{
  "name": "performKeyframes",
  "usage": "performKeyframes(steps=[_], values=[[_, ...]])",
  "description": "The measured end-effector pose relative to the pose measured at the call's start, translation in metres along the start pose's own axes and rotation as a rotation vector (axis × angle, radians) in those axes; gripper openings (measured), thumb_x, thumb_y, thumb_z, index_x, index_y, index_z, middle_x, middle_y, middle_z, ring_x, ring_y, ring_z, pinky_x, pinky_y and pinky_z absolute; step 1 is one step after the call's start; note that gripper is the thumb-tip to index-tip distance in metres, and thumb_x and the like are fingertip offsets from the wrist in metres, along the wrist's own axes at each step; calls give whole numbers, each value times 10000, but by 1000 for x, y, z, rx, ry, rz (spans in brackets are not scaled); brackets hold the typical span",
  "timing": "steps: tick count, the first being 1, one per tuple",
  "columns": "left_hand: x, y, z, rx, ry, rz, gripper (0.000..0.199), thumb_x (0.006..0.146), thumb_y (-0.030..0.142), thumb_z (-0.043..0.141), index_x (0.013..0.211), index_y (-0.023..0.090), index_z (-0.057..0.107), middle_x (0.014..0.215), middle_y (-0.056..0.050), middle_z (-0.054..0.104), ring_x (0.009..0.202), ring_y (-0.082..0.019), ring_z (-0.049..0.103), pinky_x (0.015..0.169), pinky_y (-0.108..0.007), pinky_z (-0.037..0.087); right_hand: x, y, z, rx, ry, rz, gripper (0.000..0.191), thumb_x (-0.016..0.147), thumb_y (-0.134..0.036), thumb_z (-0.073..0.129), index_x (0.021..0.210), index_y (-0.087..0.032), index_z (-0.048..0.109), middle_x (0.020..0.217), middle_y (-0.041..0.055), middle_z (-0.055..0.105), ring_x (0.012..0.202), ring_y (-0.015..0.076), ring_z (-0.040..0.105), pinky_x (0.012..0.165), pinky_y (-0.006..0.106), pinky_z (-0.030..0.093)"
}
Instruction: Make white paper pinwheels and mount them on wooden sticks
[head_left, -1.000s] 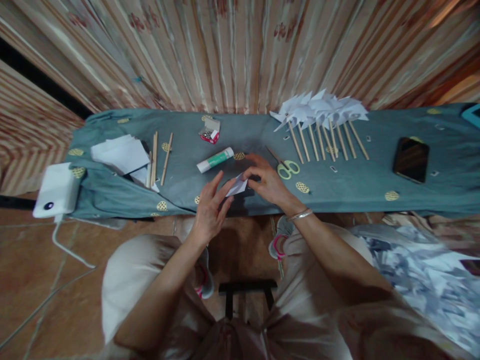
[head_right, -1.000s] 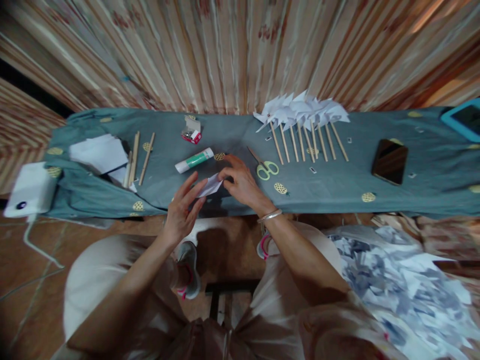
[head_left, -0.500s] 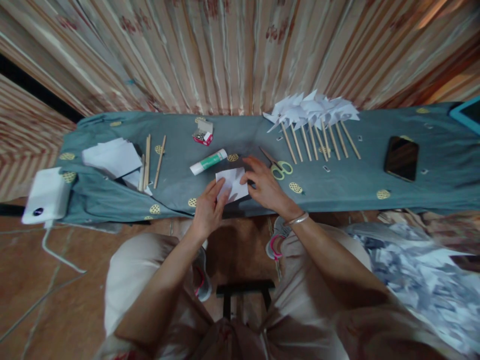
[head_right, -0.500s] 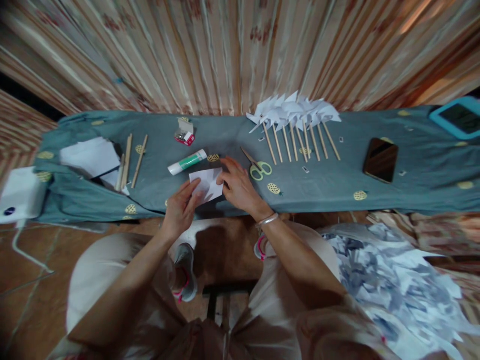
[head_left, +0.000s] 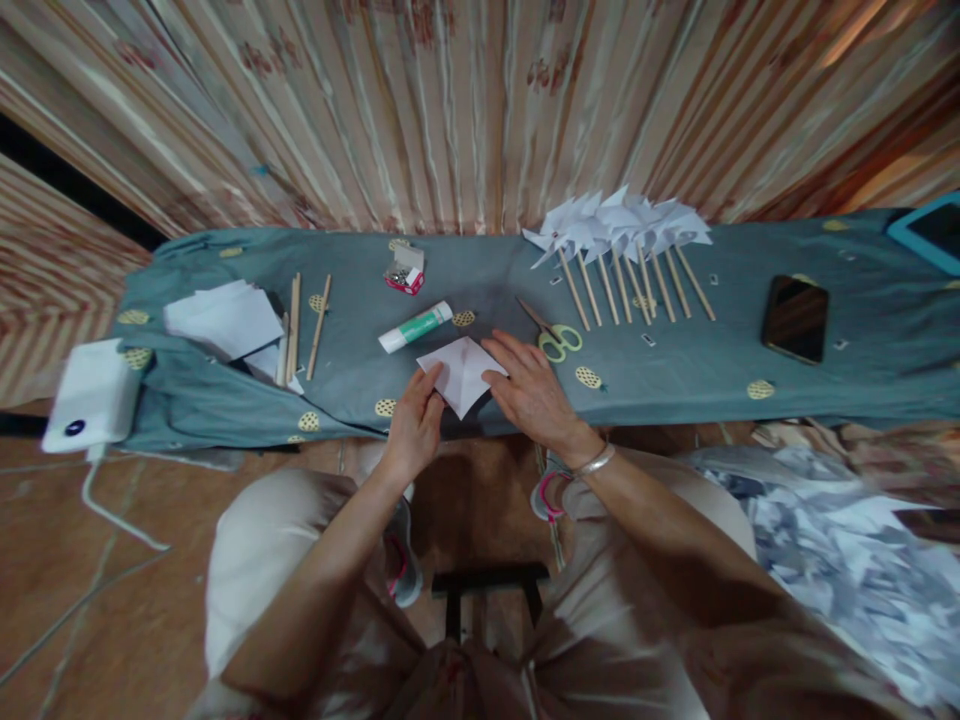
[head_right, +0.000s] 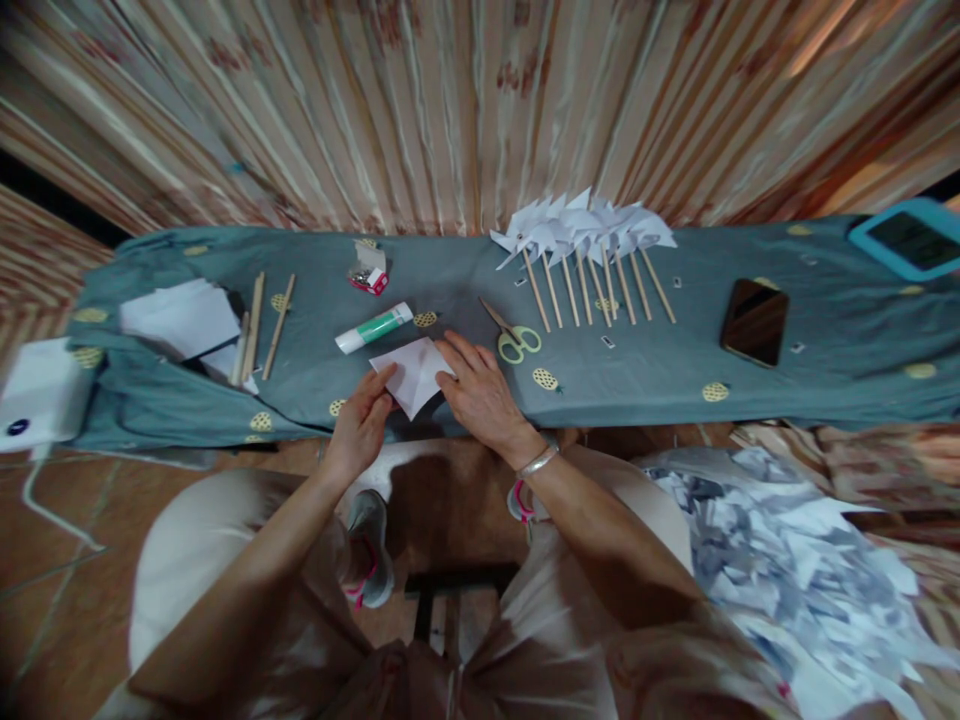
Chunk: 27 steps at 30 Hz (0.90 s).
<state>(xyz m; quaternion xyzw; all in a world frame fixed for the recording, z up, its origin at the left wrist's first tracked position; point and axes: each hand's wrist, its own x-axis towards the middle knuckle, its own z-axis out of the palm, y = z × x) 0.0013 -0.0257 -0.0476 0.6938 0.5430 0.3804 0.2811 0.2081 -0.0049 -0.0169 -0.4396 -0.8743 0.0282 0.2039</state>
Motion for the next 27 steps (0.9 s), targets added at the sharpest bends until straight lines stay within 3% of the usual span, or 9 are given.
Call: performKeyframes(steps=[2,5,8,15,20,27], values=[[0,2,-3,96,3,56,453,910,146,417,1322,138,606,1490,-174,486,1355,-280,507,1128,-488,431,-3,4,3,20,14,-2,303,980,-157,410,1024,-184,708,1463,142,549,1447,277,390,1110,498,381],[1,6,-7,291,67,162,406,871,109,496,1223,211,672,1642,-102,271,1499,-329,276,1167,-574,329,-7,8,8,51,47,-22,300,980,-163,424,1003,-169,723,1432,153,574,1409,281,432,1092,490,406],[1,10,-9,437,88,236,267,858,131,593,1049,238,747,1651,-65,264,1525,-364,167,1166,-620,255,-11,10,11,71,68,-28,287,973,-166,448,981,-175,735,1365,139,629,1318,284,503,1049,485,435],[0,14,-15,442,24,191,136,886,248,660,887,274,794,1245,-73,673,1312,-319,482,1135,-590,248,-17,15,11,193,39,75,216,955,-217,532,972,-210,747,1116,92,744,1015,262,605,919,449,474],[-2,17,-17,343,-25,104,165,925,294,628,894,237,779,980,-56,740,1045,-250,605,1050,-505,328,-16,16,9,309,43,125,191,959,-252,549,939,-223,737,1037,59,753,944,224,617,918,391,474],[3,19,-16,353,-44,21,234,957,315,562,899,229,772,925,-54,757,1020,-250,606,982,-469,333,-12,13,5,313,29,159,285,993,-334,485,910,-203,724,992,76,751,914,225,626,887,375,468]])
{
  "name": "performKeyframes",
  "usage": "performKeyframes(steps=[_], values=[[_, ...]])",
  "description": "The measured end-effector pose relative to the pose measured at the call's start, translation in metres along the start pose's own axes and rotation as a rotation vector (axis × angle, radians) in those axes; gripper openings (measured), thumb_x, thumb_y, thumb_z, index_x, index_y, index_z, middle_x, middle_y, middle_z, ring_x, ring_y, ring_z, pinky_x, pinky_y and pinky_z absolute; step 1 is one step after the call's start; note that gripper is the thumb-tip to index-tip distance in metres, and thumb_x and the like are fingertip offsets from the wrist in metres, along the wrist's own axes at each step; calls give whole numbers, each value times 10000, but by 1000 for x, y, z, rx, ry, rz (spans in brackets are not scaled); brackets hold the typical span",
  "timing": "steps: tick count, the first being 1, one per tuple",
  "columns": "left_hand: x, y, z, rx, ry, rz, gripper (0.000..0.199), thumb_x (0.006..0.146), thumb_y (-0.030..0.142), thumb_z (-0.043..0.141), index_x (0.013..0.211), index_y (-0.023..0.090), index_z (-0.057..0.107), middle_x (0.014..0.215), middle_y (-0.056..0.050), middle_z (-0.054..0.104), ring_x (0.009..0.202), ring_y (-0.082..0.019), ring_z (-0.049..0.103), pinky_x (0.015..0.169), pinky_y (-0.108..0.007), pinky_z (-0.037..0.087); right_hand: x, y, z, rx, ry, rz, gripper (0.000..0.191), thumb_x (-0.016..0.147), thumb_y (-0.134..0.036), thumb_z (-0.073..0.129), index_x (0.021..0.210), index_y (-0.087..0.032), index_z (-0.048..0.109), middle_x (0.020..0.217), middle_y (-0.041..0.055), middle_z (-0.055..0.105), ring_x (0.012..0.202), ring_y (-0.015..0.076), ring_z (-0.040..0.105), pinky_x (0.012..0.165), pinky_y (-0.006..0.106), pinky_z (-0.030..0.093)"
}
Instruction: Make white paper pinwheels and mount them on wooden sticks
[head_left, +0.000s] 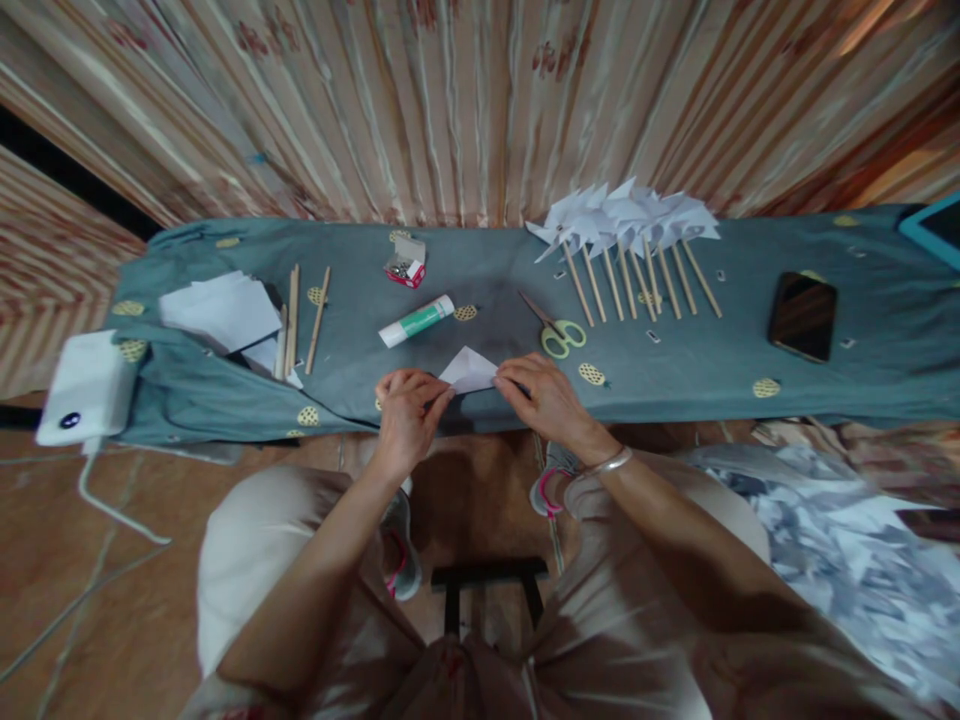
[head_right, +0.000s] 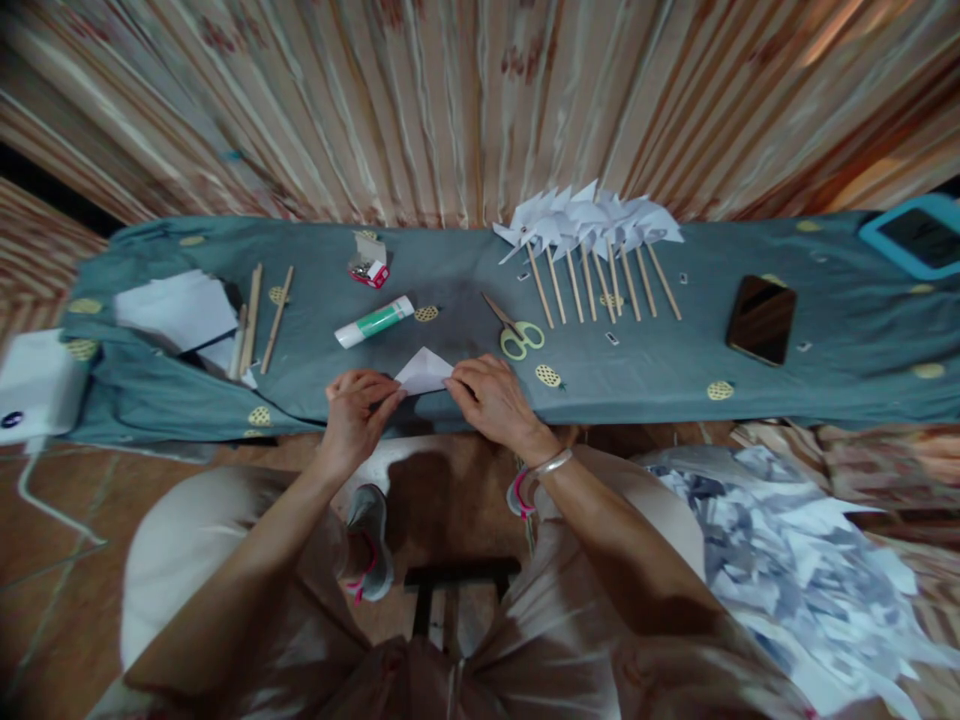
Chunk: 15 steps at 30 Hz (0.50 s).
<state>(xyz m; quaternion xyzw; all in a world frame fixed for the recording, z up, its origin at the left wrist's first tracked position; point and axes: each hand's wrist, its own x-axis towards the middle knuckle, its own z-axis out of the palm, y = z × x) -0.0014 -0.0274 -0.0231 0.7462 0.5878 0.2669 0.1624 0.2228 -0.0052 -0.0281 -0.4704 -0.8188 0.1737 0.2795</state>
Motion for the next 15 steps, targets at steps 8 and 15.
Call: performKeyframes(steps=[8,15], values=[[9,1,1,-6,-30,-61,220,942,297,558,870,221,751,912,-52,754,1009,-248,603,1001,-461,315,2,-1,4,19,56,100,207,955,-324,542,903,-201,700,898,77,744,868,236,650,845,366,480],[10,3,2,-24,-56,-53,197,926,284,576,848,221,746,888,-43,749,1007,-245,601,1026,-469,308,3,-6,2,71,77,138,191,945,-358,582,943,-215,709,849,51,736,810,209,641,795,336,474]])
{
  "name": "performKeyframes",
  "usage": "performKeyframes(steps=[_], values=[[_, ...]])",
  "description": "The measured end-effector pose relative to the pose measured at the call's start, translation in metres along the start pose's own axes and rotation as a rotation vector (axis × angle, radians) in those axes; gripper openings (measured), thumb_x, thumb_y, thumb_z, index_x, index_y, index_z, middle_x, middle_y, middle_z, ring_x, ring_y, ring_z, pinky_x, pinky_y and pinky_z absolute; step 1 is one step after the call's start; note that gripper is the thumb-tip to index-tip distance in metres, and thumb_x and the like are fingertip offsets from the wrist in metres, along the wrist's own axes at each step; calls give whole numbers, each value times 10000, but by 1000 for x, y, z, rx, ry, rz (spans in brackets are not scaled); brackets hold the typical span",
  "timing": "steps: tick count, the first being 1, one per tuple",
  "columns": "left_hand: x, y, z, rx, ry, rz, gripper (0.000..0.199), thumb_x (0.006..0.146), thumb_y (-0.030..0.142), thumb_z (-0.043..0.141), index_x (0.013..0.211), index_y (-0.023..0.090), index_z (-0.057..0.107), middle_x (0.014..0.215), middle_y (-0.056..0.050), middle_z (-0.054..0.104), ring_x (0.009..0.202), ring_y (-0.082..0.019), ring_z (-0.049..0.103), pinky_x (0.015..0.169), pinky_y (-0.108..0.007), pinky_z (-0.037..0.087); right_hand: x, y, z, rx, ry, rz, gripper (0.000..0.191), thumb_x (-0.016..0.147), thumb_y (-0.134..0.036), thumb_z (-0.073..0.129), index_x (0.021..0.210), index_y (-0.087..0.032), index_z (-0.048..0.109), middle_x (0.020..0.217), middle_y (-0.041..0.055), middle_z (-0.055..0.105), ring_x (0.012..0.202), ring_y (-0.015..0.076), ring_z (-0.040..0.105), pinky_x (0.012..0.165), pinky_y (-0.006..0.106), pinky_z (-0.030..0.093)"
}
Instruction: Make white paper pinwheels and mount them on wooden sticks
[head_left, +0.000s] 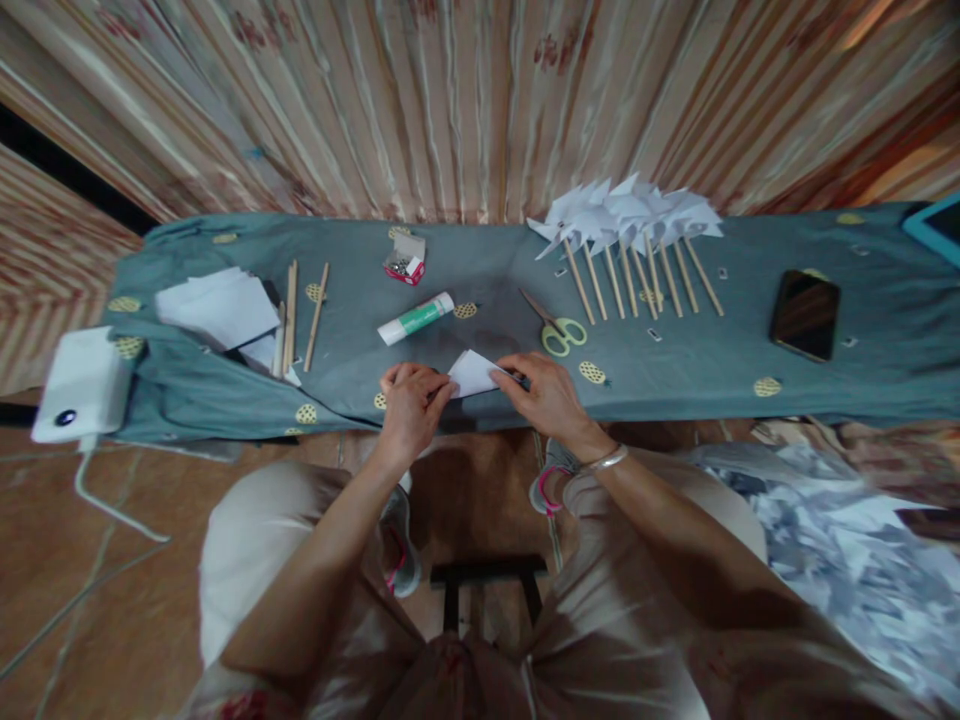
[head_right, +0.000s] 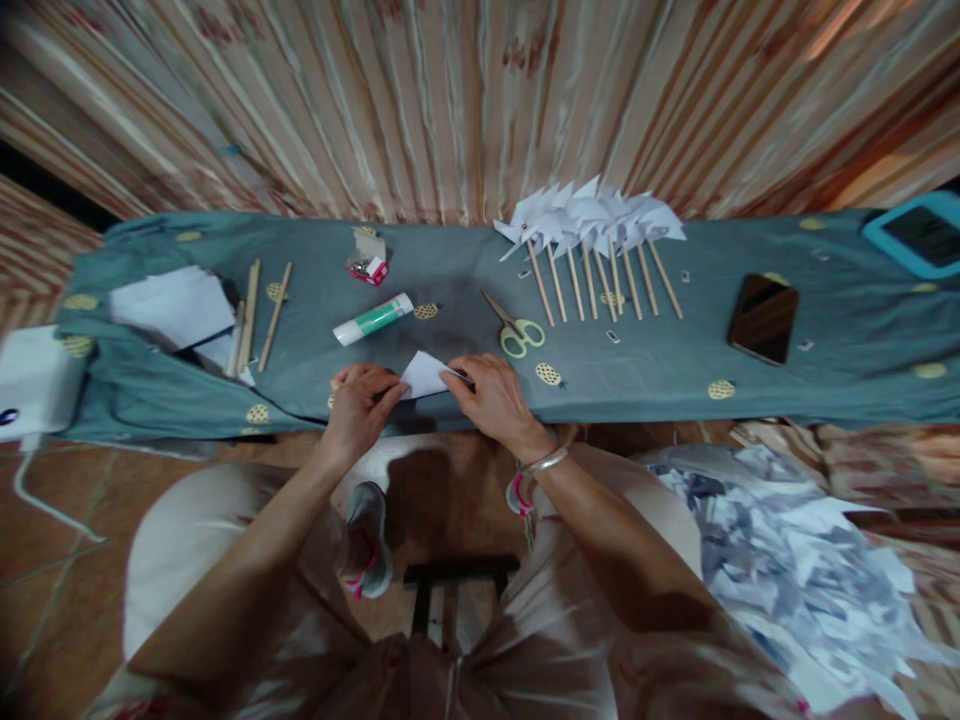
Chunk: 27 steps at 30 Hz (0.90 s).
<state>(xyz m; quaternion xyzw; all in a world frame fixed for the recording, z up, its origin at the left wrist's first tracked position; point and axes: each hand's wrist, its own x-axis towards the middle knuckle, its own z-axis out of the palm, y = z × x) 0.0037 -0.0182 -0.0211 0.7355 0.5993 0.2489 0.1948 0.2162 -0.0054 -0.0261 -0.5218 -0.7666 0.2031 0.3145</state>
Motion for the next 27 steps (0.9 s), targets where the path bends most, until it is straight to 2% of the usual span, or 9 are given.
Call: performKeyframes(steps=[3,5,9,12,15,19,27], values=[[1,-1,1,10,-3,3,193,930,296,578,877,218,747,886,-44,749,1001,-246,609,1044,-484,309,2,0,0,18,2,-2,222,947,-342,582,811,-215,703,827,44,736,814,202,643,805,340,466],[0,1,1,35,24,18,198,937,306,576,993,211,740,934,-58,752,1013,-251,616,1045,-491,325,4,0,1,29,12,-9,222,937,-312,596,765,-214,694,878,46,747,847,201,650,843,351,464],[-11,9,1,154,154,204,326,961,296,544,1255,191,638,1275,-126,682,1239,-279,556,1104,-508,305,6,1,3,33,16,5,183,914,-286,628,763,-218,706,944,51,751,901,207,652,886,363,466],[-28,16,8,233,79,356,366,991,212,450,1334,196,574,1409,-132,603,1370,-259,481,1168,-510,265,7,2,6,22,24,23,149,893,-273,650,774,-213,718,1002,73,745,961,229,650,915,386,476],[-46,17,22,294,-21,421,473,979,138,396,1448,151,454,1499,-168,508,1465,-258,373,1205,-523,245,9,2,9,14,49,46,124,870,-262,669,770,-210,721,1071,97,732,1038,256,641,971,428,470],[-56,13,35,355,-78,421,550,965,129,397,1511,101,337,1585,-206,361,1531,-289,206,1218,-566,234,11,3,12,18,50,57,123,854,-263,676,743,-222,707,1084,97,724,1082,265,634,1002,458,460],[-55,8,37,383,-114,395,626,937,127,451,1529,57,260,1612,-232,277,1542,-299,95,1232,-571,212,16,3,18,6,65,79,128,838,-235,694,713,-214,676,1092,108,721,1092,268,633,1006,457,455]])
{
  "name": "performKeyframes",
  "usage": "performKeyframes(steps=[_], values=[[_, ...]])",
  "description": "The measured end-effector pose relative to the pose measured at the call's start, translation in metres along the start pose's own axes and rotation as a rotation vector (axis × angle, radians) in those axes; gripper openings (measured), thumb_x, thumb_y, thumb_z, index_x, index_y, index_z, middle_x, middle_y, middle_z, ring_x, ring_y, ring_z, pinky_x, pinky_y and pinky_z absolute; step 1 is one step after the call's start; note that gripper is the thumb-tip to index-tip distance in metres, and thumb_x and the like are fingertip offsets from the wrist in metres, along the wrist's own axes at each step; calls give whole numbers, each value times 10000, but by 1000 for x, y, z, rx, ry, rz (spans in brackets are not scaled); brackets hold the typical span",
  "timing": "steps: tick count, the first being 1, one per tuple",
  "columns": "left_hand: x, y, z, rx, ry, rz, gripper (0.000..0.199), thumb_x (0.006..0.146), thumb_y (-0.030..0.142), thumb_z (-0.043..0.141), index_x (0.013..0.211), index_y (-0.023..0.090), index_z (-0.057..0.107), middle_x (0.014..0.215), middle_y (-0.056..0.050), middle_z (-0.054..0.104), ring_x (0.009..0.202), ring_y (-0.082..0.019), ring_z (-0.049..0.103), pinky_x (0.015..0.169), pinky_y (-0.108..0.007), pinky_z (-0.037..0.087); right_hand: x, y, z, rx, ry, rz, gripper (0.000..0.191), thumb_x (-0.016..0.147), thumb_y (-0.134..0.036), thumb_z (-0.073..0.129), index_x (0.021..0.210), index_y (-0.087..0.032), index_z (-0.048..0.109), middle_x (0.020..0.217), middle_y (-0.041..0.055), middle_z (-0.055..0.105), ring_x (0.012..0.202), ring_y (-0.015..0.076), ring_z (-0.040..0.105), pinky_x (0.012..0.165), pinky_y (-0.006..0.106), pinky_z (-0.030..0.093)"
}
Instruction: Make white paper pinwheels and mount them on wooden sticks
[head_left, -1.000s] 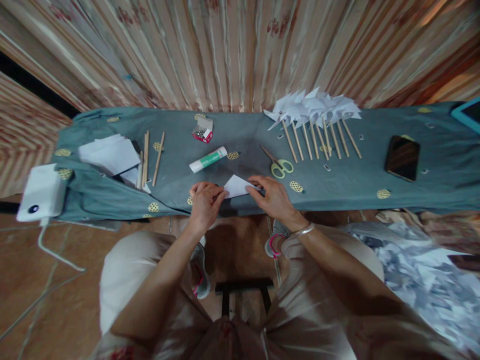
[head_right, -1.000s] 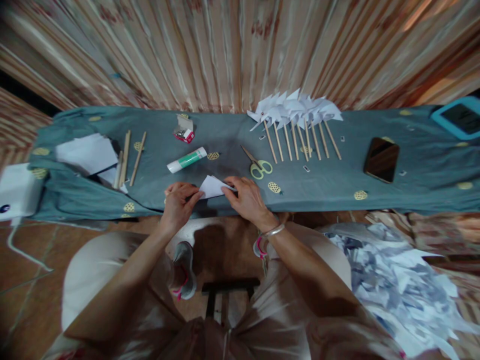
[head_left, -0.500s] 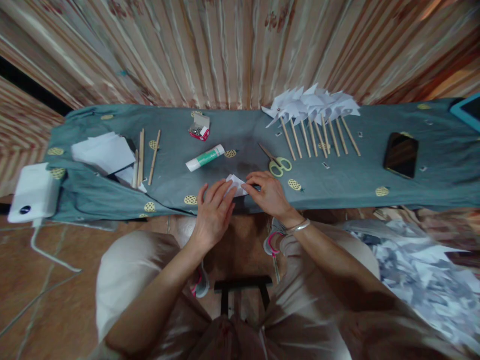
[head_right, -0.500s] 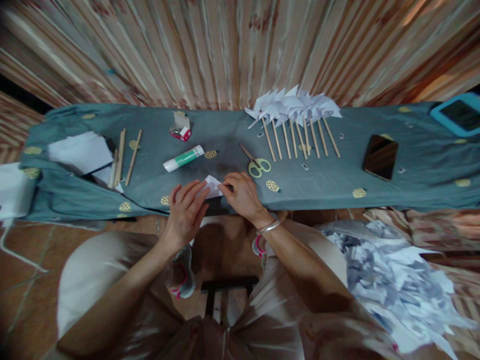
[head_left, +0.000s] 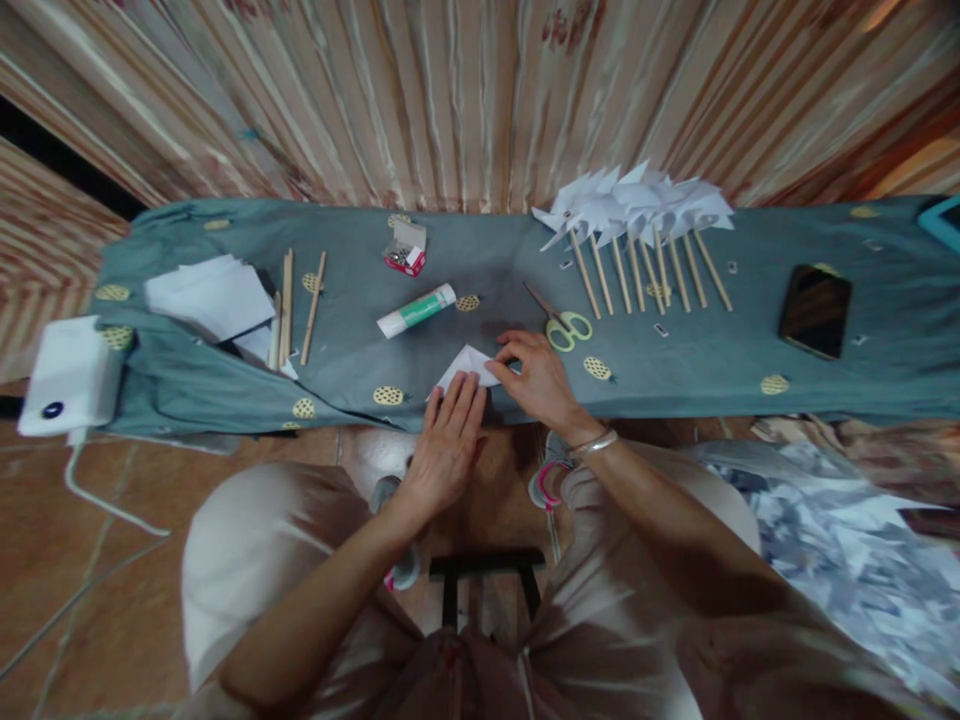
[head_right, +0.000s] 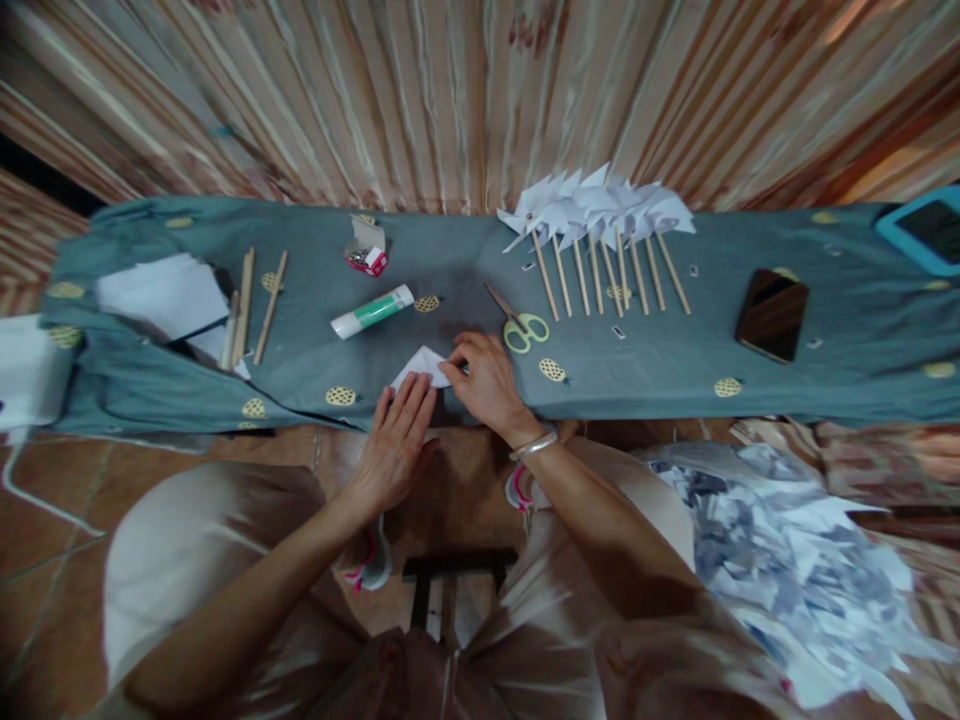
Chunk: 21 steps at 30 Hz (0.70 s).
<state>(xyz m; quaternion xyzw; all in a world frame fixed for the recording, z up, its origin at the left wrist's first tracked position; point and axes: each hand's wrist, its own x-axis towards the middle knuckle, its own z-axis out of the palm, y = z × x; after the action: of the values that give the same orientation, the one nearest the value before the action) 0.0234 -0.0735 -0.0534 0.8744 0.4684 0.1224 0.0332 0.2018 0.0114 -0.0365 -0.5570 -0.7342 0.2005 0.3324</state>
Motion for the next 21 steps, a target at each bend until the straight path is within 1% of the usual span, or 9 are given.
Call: performKeyframes(steps=[6,10,17,21], values=[[1,-1,3,4,16,4,621,951,151,450,1531,47,254,1608,-243,277,1540,-311,79,1227,-581,212,2,0,2,-9,8,4,131,829,-232,700,703,-216,664,1093,108,719,1069,270,636,999,463,456],[3,-1,2,-17,-6,-8,646,958,161,437,1556,77,206,1616,-231,264,1539,-310,94,1223,-590,214,3,0,3,-18,19,-1,125,830,-232,690,709,-214,665,1092,112,721,1065,272,639,995,465,460],[3,-3,1,-33,-14,-6,687,963,181,435,1576,98,136,1621,-227,259,1540,-310,103,1223,-587,207,5,0,4,-36,23,-11,149,835,-245,674,688,-225,658,1059,98,724,1050,266,646,995,462,475],[4,-2,0,-26,-13,-5,665,962,196,450,1560,67,189,1613,-239,273,1536,-325,136,1220,-576,223,6,0,4,-51,20,-7,141,826,-230,686,689,-221,656,1056,99,723,1048,268,643,993,457,478]])
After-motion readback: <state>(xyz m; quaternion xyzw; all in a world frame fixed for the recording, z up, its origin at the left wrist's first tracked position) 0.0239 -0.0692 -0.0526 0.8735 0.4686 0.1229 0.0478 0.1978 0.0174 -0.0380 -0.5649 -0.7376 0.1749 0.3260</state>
